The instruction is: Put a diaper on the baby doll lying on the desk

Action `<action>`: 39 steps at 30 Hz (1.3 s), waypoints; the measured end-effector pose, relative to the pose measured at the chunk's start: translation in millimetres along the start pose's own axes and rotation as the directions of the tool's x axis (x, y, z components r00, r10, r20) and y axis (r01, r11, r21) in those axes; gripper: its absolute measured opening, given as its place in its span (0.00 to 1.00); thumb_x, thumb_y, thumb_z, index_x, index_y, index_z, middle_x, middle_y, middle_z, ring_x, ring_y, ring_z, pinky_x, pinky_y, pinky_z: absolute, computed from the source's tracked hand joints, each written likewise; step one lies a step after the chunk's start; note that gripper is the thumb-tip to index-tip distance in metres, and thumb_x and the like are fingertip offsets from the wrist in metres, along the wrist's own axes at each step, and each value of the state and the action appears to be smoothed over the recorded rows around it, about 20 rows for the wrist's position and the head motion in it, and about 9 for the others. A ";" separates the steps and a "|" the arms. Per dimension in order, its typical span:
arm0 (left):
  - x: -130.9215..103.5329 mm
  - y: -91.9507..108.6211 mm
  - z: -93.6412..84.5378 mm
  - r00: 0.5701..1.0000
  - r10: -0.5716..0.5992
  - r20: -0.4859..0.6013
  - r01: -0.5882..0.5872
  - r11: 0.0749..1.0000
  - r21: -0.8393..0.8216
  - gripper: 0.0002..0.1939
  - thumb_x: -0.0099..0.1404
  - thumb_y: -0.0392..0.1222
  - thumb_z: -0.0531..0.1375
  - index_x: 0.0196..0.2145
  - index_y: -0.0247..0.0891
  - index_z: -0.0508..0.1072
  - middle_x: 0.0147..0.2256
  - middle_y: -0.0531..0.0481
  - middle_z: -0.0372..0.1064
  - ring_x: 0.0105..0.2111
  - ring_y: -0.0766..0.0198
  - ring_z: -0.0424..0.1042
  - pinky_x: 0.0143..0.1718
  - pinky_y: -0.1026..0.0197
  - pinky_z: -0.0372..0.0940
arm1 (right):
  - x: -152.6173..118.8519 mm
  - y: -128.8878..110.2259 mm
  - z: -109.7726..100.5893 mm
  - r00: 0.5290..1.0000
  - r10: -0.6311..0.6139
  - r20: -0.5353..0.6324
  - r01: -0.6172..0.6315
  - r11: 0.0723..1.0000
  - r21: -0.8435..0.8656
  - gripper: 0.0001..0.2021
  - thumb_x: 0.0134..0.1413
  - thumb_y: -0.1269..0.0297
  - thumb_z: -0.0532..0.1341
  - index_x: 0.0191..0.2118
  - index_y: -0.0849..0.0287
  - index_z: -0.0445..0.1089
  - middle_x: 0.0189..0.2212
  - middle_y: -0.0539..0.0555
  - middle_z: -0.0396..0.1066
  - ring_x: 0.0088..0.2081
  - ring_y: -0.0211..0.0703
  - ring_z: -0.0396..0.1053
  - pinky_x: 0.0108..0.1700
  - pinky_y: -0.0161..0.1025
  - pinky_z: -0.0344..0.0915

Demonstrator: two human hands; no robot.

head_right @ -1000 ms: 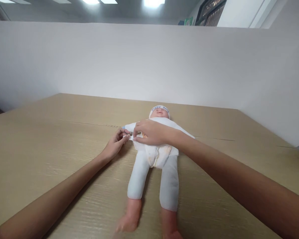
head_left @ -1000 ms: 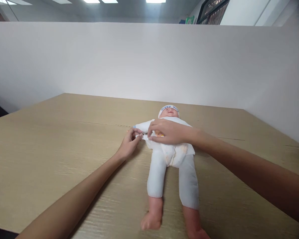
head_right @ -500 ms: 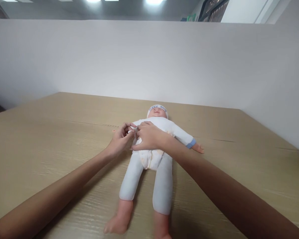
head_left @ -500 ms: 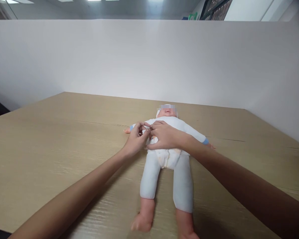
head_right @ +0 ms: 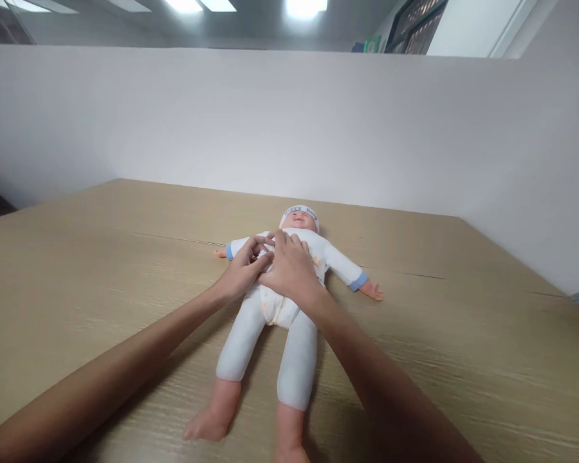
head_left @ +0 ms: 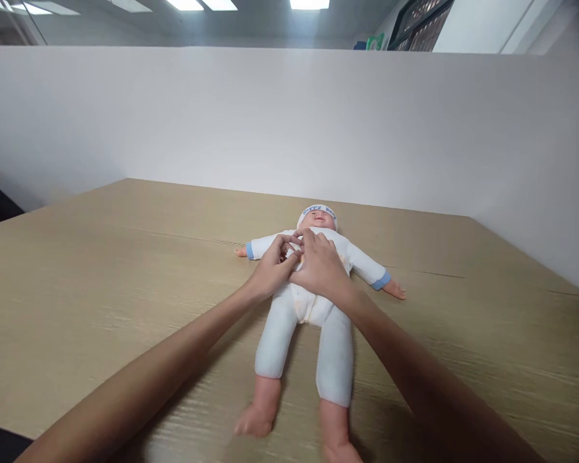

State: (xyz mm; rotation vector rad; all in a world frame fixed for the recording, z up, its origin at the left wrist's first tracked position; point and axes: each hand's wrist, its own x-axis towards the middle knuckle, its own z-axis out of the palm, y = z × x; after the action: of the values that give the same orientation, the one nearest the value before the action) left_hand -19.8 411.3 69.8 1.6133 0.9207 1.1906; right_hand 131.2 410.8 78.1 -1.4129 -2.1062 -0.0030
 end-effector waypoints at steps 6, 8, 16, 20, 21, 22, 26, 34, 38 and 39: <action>-0.5 -6.7 -13.1 0.992 -0.002 0.127 0.028 0.979 -0.203 0.15 0.76 0.53 0.61 0.52 0.42 0.76 0.38 0.50 0.75 0.39 0.59 0.70 0.46 0.57 0.63 | -2.1 -3.6 -7.8 1.000 0.001 0.014 -0.002 0.993 0.116 0.29 0.55 0.49 0.67 0.59 0.56 0.66 0.55 0.60 0.76 0.52 0.63 0.69 0.56 0.58 0.63; -0.8 -14.9 -17.4 0.987 0.026 0.159 0.023 0.954 -0.297 0.15 0.74 0.52 0.64 0.53 0.42 0.76 0.42 0.48 0.77 0.45 0.57 0.73 0.52 0.55 0.64 | -0.1 -0.5 -17.8 0.997 -0.034 0.069 0.021 0.984 0.178 0.25 0.58 0.50 0.66 0.57 0.55 0.68 0.54 0.58 0.76 0.53 0.60 0.70 0.59 0.58 0.62; -12.1 -33.2 -16.0 1.000 0.008 0.016 -0.004 0.981 -0.196 0.18 0.69 0.54 0.71 0.51 0.44 0.77 0.31 0.55 0.65 0.32 0.64 0.65 0.34 0.62 0.58 | 2.4 21.9 -71.3 0.983 0.042 0.177 -0.094 0.951 0.296 0.12 0.65 0.52 0.63 0.47 0.53 0.73 0.46 0.54 0.76 0.39 0.45 0.71 0.41 0.43 0.66; -16.0 -35.8 -14.5 0.998 0.066 -0.022 -0.068 0.990 -0.120 0.17 0.70 0.53 0.70 0.52 0.45 0.77 0.40 0.52 0.69 0.34 0.64 0.65 0.38 0.61 0.61 | -2.9 16.0 -66.8 0.974 0.127 0.187 -0.163 0.968 0.192 0.18 0.67 0.46 0.61 0.31 0.54 0.69 0.29 0.49 0.71 0.31 0.43 0.66 0.35 0.42 0.59; -16.2 -36.2 -14.6 0.996 0.093 -0.019 -0.094 0.991 -0.092 0.17 0.70 0.52 0.70 0.52 0.44 0.77 0.45 0.50 0.71 0.37 0.64 0.66 0.41 0.60 0.63 | -3.7 13.2 -63.6 0.971 0.140 0.195 -0.178 0.965 0.194 0.21 0.67 0.43 0.61 0.29 0.54 0.69 0.27 0.48 0.71 0.31 0.43 0.66 0.34 0.42 0.58; -16.4 -36.4 -14.6 0.993 0.118 -0.010 -0.119 0.991 -0.061 0.17 0.70 0.52 0.70 0.51 0.44 0.78 0.51 0.48 0.71 0.41 0.62 0.68 0.45 0.59 0.64 | -4.1 10.2 -60.4 0.970 0.142 0.195 -0.180 0.964 0.195 0.22 0.66 0.42 0.61 0.28 0.54 0.69 0.27 0.49 0.71 0.31 0.43 0.66 0.34 0.42 0.58; -16.0 -36.5 -14.6 0.984 0.177 0.031 -0.178 0.983 0.041 0.18 0.69 0.49 0.70 0.53 0.44 0.78 0.58 0.44 0.69 0.50 0.58 0.68 0.55 0.56 0.63 | -1.2 -2.1 -51.8 0.977 0.110 0.185 -0.149 0.966 0.210 0.14 0.62 0.52 0.64 0.29 0.54 0.73 0.27 0.49 0.73 0.31 0.43 0.67 0.34 0.41 0.57; -16.4 -39.3 -14.7 0.987 0.157 0.042 -0.158 0.987 0.027 0.20 0.67 0.49 0.70 0.54 0.42 0.75 0.56 0.44 0.70 0.48 0.58 0.68 0.54 0.56 0.63 | 4.6 -8.9 -49.9 0.968 0.155 0.197 -0.206 0.940 0.273 0.10 0.57 0.59 0.62 0.27 0.54 0.68 0.25 0.46 0.69 0.29 0.40 0.63 0.32 0.39 0.56; -17.6 -39.2 -15.2 0.989 0.139 0.048 -0.141 0.990 0.026 0.21 0.68 0.49 0.70 0.55 0.43 0.75 0.55 0.45 0.70 0.45 0.60 0.67 0.52 0.56 0.64 | 3.8 -0.7 -52.0 0.963 0.160 0.219 -0.211 0.949 0.235 0.10 0.56 0.61 0.62 0.25 0.54 0.64 0.25 0.45 0.67 0.29 0.39 0.61 0.32 0.40 0.54; -18.0 -38.9 -15.3 0.988 0.147 0.053 -0.148 0.989 0.024 0.21 0.68 0.49 0.70 0.56 0.43 0.75 0.56 0.45 0.71 0.45 0.60 0.67 0.52 0.56 0.64 | 3.6 0.3 -52.6 0.961 0.155 0.229 -0.209 0.950 0.233 0.10 0.55 0.61 0.62 0.25 0.54 0.64 0.25 0.45 0.67 0.29 0.39 0.60 0.32 0.40 0.53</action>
State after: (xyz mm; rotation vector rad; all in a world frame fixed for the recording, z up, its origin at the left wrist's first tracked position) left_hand -41.2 410.5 29.6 1.7516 0.7997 1.2352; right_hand 155.3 397.2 123.0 -1.4956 -2.0404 0.4940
